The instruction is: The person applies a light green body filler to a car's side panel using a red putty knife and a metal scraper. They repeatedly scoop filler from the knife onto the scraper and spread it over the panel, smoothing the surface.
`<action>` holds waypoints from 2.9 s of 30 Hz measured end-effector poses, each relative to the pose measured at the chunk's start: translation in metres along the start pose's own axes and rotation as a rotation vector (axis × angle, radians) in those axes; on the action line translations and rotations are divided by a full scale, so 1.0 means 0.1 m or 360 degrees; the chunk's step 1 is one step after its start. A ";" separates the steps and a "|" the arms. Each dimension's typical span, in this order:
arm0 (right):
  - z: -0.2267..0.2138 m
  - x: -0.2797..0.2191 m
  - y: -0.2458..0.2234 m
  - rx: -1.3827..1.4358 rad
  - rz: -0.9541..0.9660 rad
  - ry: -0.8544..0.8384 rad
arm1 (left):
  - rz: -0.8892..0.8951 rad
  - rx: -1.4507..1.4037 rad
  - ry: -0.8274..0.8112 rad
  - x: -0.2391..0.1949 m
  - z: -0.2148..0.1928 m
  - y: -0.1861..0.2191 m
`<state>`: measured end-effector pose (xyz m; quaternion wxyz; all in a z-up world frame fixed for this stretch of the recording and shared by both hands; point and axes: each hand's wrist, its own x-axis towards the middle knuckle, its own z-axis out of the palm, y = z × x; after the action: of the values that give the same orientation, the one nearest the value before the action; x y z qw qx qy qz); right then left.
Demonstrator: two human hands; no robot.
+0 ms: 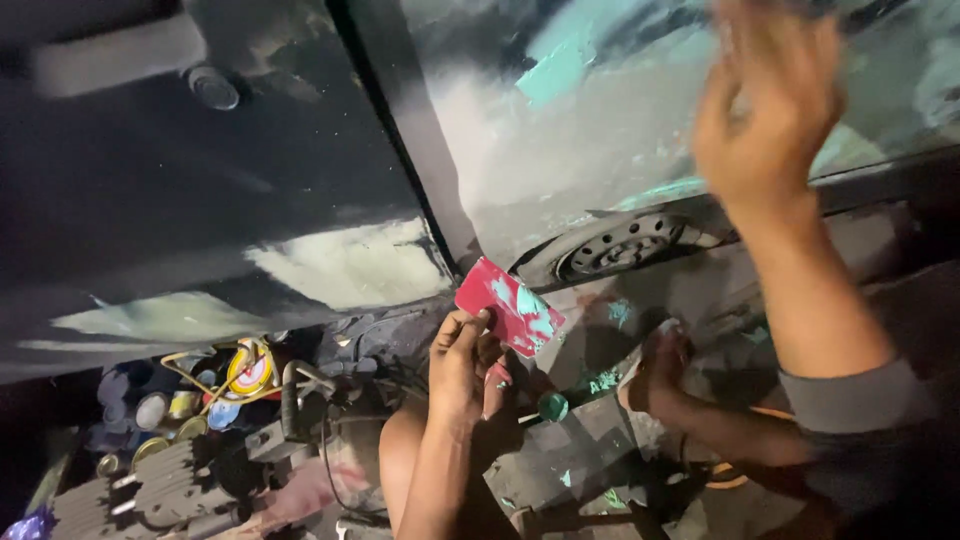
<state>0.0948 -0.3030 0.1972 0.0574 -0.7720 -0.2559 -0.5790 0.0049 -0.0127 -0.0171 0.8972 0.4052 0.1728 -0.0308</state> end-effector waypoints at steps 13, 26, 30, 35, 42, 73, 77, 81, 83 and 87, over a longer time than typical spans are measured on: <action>0.89 -0.10 -0.88 -0.0390 0.0111 0.0029 | 0.0061 -0.0143 -0.0106 -0.08 0.15 0.16; 0.61 -0.72 -1.14 0.0573 0.0310 -0.0254 | 0.0260 0.0028 0.0307 0.14 -0.26 0.23; 0.31 -0.90 -0.90 0.1583 0.1617 -0.0365 | 0.0328 0.0027 0.0324 0.17 -0.19 0.18; -0.01 -1.08 -0.85 0.1948 0.2178 -0.0264 | 0.0359 0.0029 0.0232 0.12 0.20 -0.02; -0.07 -1.49 -1.02 0.1861 0.2241 -0.0078 | 0.0433 0.0133 0.0138 -0.07 0.49 -0.04; -0.20 -1.73 -1.29 0.1678 0.1633 -0.0409 | 0.0339 0.0097 0.0178 -0.11 0.54 -0.16; -0.26 -1.67 -1.31 0.1672 0.1613 -0.0477 | 0.0351 0.0094 0.0188 -0.09 0.58 -0.16; -0.31 -1.79 -1.31 0.1593 0.1590 -0.0645 | 0.0376 0.0102 0.0190 -0.09 0.63 -0.13; -0.35 -1.76 -1.33 0.1609 0.1600 -0.0727 | 0.0384 0.0060 0.0179 -0.04 0.58 -0.14; -0.27 -2.00 -1.30 0.1557 0.1521 -0.0902 | 0.0525 0.0055 0.0247 -0.08 0.69 0.04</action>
<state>-0.0284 -0.2668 -0.0059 0.5723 -0.8054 -0.1257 -0.0891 0.0180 -0.0618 0.0303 0.8669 0.4446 0.1722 0.1453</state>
